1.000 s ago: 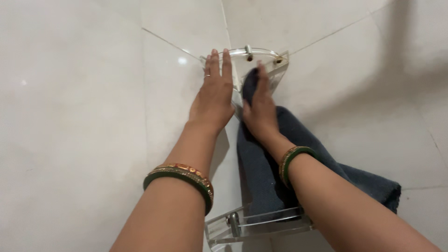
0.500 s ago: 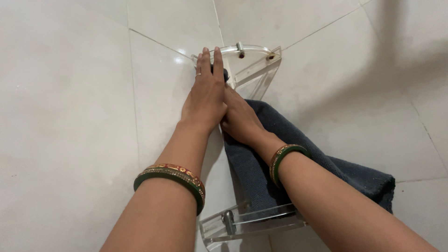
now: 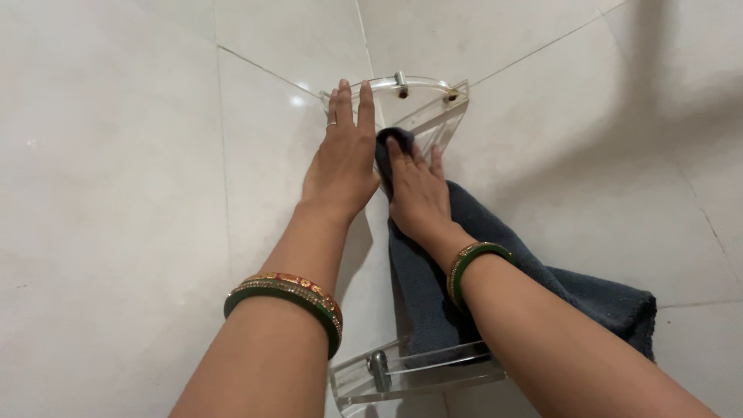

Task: The person uses a dark cloth to wipe the white tiled walls and a clear plastic corner shelf in a bathroom. They clean around the shelf and the wall tiles, moving the cloth to different sections of the wall.

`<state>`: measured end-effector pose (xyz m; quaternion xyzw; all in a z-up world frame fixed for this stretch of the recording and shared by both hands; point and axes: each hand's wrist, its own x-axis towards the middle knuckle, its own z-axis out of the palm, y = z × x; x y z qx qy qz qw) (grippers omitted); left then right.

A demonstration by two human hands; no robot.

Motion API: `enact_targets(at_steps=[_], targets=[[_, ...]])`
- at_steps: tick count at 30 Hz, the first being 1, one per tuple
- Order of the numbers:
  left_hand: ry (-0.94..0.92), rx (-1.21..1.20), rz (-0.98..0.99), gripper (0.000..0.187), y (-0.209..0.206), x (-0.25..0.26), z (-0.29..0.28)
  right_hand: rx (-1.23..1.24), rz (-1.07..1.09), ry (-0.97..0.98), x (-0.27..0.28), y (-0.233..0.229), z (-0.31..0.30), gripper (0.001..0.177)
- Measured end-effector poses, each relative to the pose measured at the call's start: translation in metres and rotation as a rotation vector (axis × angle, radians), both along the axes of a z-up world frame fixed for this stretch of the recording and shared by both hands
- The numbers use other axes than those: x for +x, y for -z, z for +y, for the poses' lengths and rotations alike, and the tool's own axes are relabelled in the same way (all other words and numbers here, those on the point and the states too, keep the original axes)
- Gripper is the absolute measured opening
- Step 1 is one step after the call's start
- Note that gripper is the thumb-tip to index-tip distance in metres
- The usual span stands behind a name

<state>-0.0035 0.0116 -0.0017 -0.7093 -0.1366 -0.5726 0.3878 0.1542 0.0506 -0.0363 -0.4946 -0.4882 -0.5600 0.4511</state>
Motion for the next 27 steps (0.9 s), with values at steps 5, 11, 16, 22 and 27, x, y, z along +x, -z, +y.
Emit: enact_targets(at_steps=[5, 11, 16, 22, 27], targets=[[-0.019, -0.021, 0.002, 0.096, 0.001, -0.004, -0.005, 0.048, 0.172, 0.076, -0.011, 0.0, -0.012, 0.099], [0.002, -0.016, 0.01, 0.097, 0.0, -0.003, -0.004, 0.354, 0.218, -0.046, -0.004, -0.001, -0.029, 0.102], [-0.04, 0.031, 0.006, 0.096, -0.002, -0.001, 0.003, 0.322, 0.153, -0.15, 0.002, -0.002, -0.019, 0.096], [-0.038, -0.028, 0.019, 0.095, 0.0, -0.002, -0.004, 0.17, 0.078, -0.197, 0.008, -0.002, -0.007, 0.091], [0.0, 0.001, 0.002, 0.091, 0.001, -0.003, -0.003, -0.062, -0.093, -0.153, 0.006, -0.002, 0.01, 0.099]])
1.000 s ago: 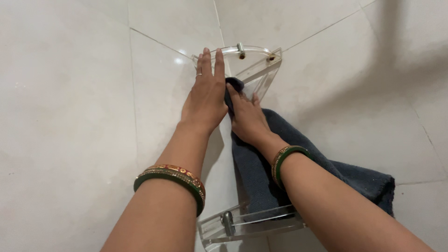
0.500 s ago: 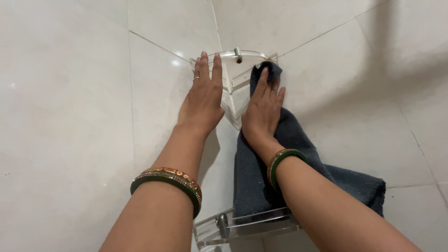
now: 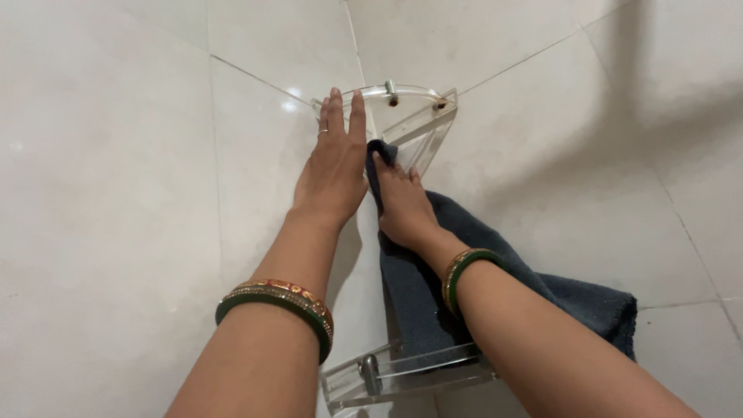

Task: The person uses a dark cloth to wipe the white tiled walls and a clear plastic corner shelf in a bathroom. They clean around the shelf and the wall tiles, moving the cloth to different sections of the wall.

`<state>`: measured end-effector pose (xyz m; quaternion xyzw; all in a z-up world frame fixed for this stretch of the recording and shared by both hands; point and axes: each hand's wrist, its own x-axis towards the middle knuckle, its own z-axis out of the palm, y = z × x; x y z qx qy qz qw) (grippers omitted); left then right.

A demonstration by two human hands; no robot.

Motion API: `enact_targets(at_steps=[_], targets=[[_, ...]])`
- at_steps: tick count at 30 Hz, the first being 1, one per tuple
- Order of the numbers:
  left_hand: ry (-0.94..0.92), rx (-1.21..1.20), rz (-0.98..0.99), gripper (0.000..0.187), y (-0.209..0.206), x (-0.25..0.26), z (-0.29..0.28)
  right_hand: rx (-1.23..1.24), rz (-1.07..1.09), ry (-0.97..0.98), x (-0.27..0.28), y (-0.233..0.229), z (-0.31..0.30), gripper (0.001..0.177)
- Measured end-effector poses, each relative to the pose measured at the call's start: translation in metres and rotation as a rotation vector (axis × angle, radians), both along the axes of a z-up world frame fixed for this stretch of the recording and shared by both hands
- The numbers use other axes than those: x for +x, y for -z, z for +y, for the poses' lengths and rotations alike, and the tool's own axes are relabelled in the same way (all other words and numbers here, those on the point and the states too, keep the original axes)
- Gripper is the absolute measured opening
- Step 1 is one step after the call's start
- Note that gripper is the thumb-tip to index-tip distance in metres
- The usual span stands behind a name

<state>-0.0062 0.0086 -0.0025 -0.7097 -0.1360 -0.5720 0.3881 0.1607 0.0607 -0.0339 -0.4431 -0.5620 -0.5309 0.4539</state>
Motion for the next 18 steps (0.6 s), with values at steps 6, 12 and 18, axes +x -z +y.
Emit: enact_targets(at_steps=[6, 12, 18], targets=[[-0.019, 0.014, -0.003, 0.093, -0.001, 0.001, 0.002, 0.157, 0.085, -0.067, -0.01, 0.003, -0.021, 0.041], [0.01, -0.085, 0.046, 0.1, 0.002, -0.002, -0.008, 0.146, 0.046, 0.127, -0.017, 0.011, -0.038, 0.013], [0.028, -0.067, 0.087, 0.106, 0.004, -0.005, -0.005, 0.005, -0.006, 0.243, -0.016, 0.023, -0.05, 0.022]])
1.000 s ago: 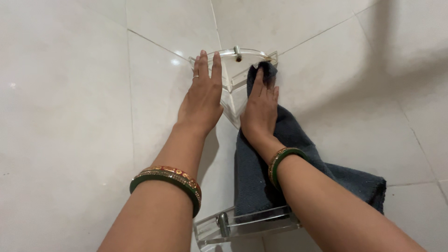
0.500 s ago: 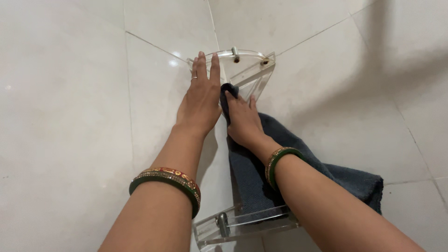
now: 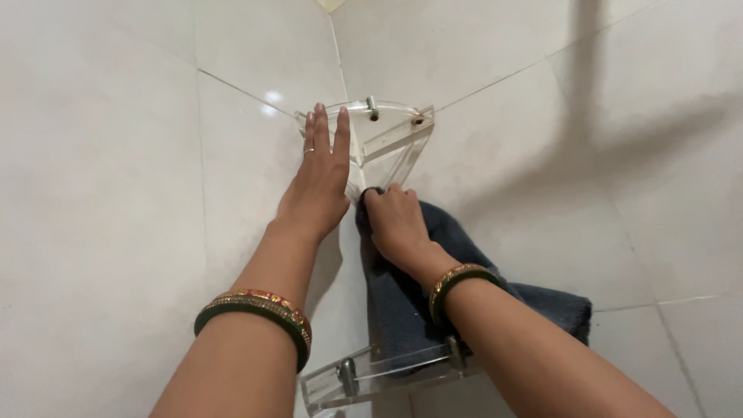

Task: The person uses a dark cloth to wipe the white tiled walls and a clear plastic corner shelf in a bathroom. They clean around the shelf and the wall tiles, moving the cloth to different sections of the wall.

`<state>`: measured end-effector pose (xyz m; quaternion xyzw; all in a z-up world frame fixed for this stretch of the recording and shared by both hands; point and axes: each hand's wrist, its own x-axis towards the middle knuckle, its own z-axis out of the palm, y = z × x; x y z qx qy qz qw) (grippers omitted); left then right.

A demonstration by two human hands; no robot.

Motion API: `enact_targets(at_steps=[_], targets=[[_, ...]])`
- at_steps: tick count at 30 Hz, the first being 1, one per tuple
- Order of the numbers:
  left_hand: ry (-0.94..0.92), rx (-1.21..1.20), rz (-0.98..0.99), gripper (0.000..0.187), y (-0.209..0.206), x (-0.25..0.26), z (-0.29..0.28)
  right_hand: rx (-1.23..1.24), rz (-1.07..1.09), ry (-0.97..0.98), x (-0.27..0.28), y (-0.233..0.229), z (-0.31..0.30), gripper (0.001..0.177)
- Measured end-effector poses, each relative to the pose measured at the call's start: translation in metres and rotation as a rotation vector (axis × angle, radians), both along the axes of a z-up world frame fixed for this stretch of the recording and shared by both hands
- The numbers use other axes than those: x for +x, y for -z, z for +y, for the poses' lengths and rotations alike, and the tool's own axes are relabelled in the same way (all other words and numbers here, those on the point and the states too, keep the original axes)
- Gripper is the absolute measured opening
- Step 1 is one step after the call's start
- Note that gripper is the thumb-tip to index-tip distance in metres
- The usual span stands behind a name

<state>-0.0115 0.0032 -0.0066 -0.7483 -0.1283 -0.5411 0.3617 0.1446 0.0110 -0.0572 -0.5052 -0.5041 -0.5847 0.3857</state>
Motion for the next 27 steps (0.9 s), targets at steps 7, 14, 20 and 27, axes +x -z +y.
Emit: enact_targets(at_steps=[7, 14, 20, 27], targets=[[0.095, 0.033, -0.008, 0.105, 0.026, -0.001, -0.003, -0.058, -0.082, -0.049, 0.009, 0.021, -0.007, 0.02], [-0.067, 0.077, 0.062, 0.101, 0.071, -0.003, -0.006, -0.445, 0.089, -0.137, 0.018, 0.033, -0.024, 0.033], [-0.193, -0.279, 0.253, 0.074, 0.114, -0.011, -0.022, -0.77, 0.175, -0.148, 0.031, 0.061, -0.011, 0.036], [0.132, -0.268, 0.096, 0.023, 0.147, -0.009, -0.017, -1.03, 0.394, -0.08, 0.042, 0.091, -0.004, 0.047]])
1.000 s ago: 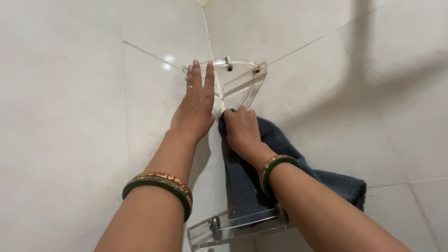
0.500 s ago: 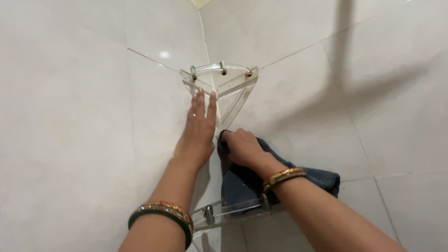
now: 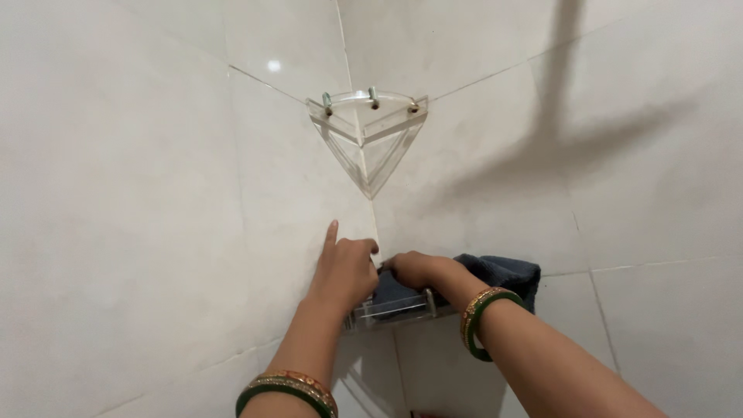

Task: The person uses a dark cloth to wipe the white tiled walls and a clear plastic corner shelf in a bathroom. They clean around the shelf and the wall tiles, moving the cloth to different sections of the wall.

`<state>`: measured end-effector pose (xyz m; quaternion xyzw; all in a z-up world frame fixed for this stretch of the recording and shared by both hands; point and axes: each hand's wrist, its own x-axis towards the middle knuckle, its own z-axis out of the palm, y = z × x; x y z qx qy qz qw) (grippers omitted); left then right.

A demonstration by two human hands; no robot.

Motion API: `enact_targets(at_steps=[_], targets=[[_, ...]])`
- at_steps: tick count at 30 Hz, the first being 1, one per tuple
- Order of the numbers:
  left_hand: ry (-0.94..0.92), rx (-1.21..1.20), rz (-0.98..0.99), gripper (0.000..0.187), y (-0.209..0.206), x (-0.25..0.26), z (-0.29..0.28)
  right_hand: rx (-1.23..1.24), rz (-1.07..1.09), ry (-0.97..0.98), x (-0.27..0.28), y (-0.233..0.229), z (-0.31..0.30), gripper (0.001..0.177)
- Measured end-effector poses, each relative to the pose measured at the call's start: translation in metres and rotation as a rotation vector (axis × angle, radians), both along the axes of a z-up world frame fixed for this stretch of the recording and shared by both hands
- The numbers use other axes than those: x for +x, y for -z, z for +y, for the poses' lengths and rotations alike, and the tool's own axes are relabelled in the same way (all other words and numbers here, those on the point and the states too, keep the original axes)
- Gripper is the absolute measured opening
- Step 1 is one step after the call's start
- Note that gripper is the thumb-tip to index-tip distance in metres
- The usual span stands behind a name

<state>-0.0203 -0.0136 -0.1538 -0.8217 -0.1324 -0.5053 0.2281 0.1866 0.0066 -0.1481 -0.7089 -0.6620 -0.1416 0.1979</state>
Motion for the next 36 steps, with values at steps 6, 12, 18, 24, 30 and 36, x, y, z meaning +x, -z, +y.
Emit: enact_targets(at_steps=[6, 12, 18, 24, 30, 36], targets=[[-0.057, 0.005, -0.047, 0.024, 0.017, -0.002, 0.006, 0.014, -0.084, 0.008, -0.005, 0.002, -0.006, 0.039], [-0.142, -0.105, -0.058, 0.025, 0.024, -0.01, -0.008, -0.004, -0.026, -0.02, -0.003, -0.001, -0.003, 0.04], [-0.395, -0.163, 0.037, 0.015, 0.014, 0.005, -0.016, 0.094, -0.023, -0.107, 0.0, 0.001, -0.005, 0.045], [-0.347, -0.17, -0.027, 0.017, 0.013, 0.008, -0.016, 0.207, -0.069, -0.197, 0.003, 0.0, -0.005, 0.057], [-0.036, -0.276, -0.093, 0.036, 0.029, -0.021, -0.025, 0.413, 0.159, -0.299, -0.022, 0.001, -0.036, 0.077], [-0.015, -0.022, -0.317, 0.076, 0.023, -0.017, -0.024, 0.632, 0.263, -0.683, -0.073, -0.029, -0.055, 0.078]])
